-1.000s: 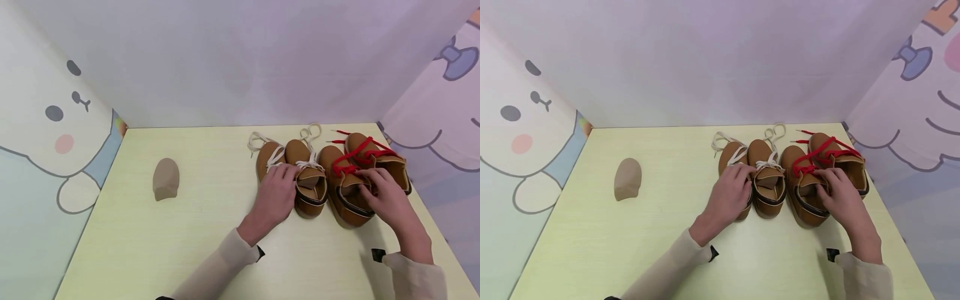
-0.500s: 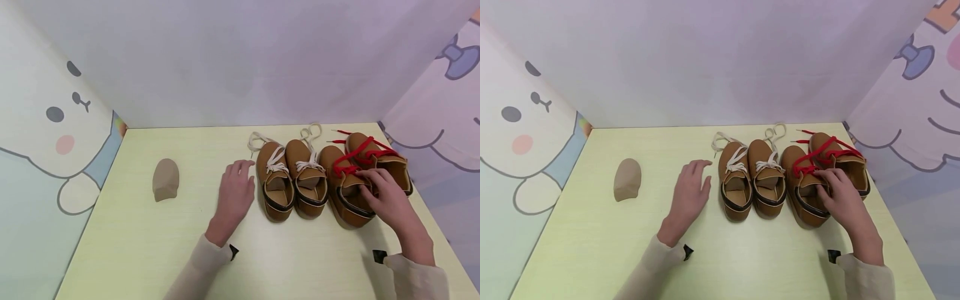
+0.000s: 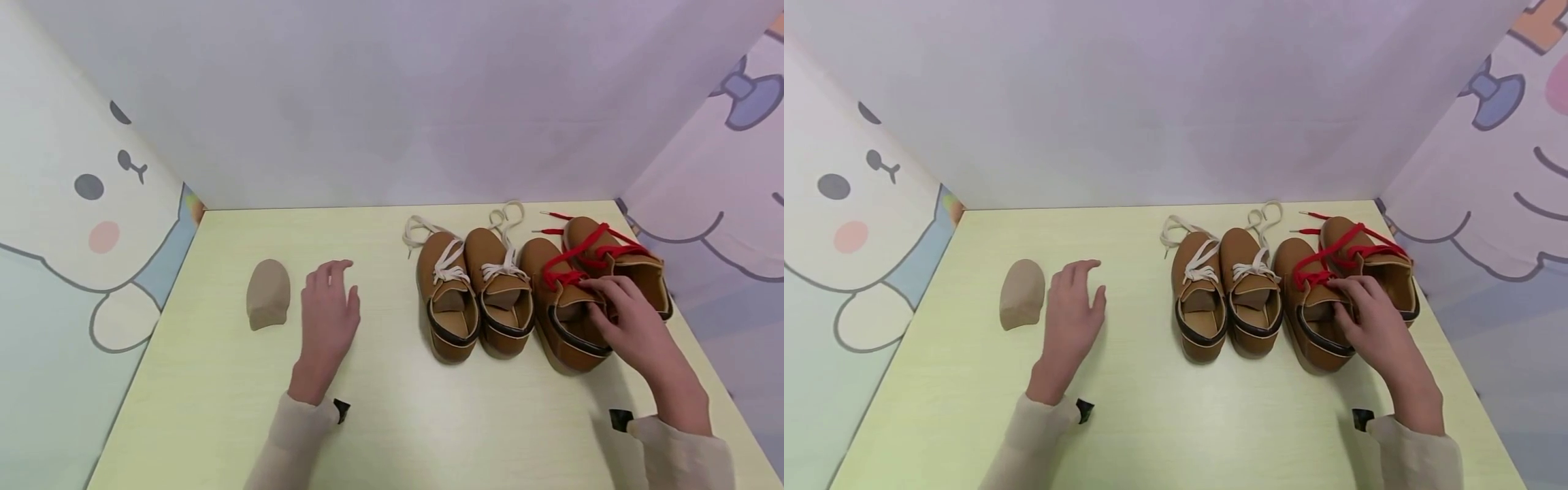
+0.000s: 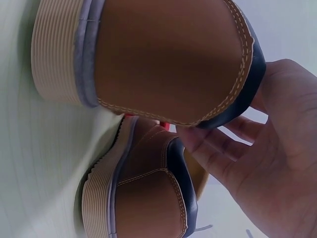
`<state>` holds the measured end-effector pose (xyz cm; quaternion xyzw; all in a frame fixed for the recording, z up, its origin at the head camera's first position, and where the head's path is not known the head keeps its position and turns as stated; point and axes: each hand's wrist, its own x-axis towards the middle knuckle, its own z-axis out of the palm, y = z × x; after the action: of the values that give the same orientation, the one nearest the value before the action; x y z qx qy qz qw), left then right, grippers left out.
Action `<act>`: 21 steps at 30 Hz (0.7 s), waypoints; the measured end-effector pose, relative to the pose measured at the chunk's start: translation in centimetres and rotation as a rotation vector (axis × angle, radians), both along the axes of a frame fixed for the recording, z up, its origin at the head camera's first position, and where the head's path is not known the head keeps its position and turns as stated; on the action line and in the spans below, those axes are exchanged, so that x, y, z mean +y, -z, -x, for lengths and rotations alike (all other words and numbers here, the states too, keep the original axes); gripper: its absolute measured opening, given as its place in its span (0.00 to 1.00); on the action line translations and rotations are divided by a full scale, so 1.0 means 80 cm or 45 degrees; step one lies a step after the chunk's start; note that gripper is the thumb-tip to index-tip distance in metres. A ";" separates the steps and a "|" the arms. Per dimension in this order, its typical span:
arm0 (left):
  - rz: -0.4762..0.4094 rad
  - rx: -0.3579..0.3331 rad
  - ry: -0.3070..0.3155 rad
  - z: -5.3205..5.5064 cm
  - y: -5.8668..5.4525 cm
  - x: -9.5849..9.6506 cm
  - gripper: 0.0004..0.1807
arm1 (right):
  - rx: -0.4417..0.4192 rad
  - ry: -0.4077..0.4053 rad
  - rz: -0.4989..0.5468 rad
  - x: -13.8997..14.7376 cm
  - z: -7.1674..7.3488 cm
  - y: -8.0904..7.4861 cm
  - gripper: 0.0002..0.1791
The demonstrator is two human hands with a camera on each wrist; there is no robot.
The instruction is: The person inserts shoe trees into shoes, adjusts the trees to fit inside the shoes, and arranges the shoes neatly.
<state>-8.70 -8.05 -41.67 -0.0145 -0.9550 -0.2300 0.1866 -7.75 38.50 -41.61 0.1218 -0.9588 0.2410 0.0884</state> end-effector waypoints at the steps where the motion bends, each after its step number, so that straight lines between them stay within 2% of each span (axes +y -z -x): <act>1: -0.012 -0.005 -0.010 0.000 0.001 -0.007 0.24 | 0.004 -0.002 0.002 0.000 0.000 0.000 0.22; 7: -0.096 -0.047 -0.077 -0.003 0.004 -0.044 0.24 | 0.013 -0.002 0.015 0.001 0.000 0.002 0.23; 11: -0.085 -0.107 -0.134 -0.003 0.006 -0.065 0.28 | 0.013 -0.004 0.018 0.001 0.000 0.003 0.23; 16: -0.045 -0.202 -0.239 -0.005 0.008 -0.089 0.32 | 0.018 -0.007 0.018 0.001 -0.001 0.003 0.23; 21: -0.087 -0.284 -0.372 -0.011 0.012 -0.109 0.33 | 0.021 -0.011 0.022 0.003 0.000 0.006 0.23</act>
<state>-7.85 -16.74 -42.65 0.1562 -0.9533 -0.2332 0.1112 -7.76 38.77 -42.08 0.1273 -0.9554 0.2485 0.0961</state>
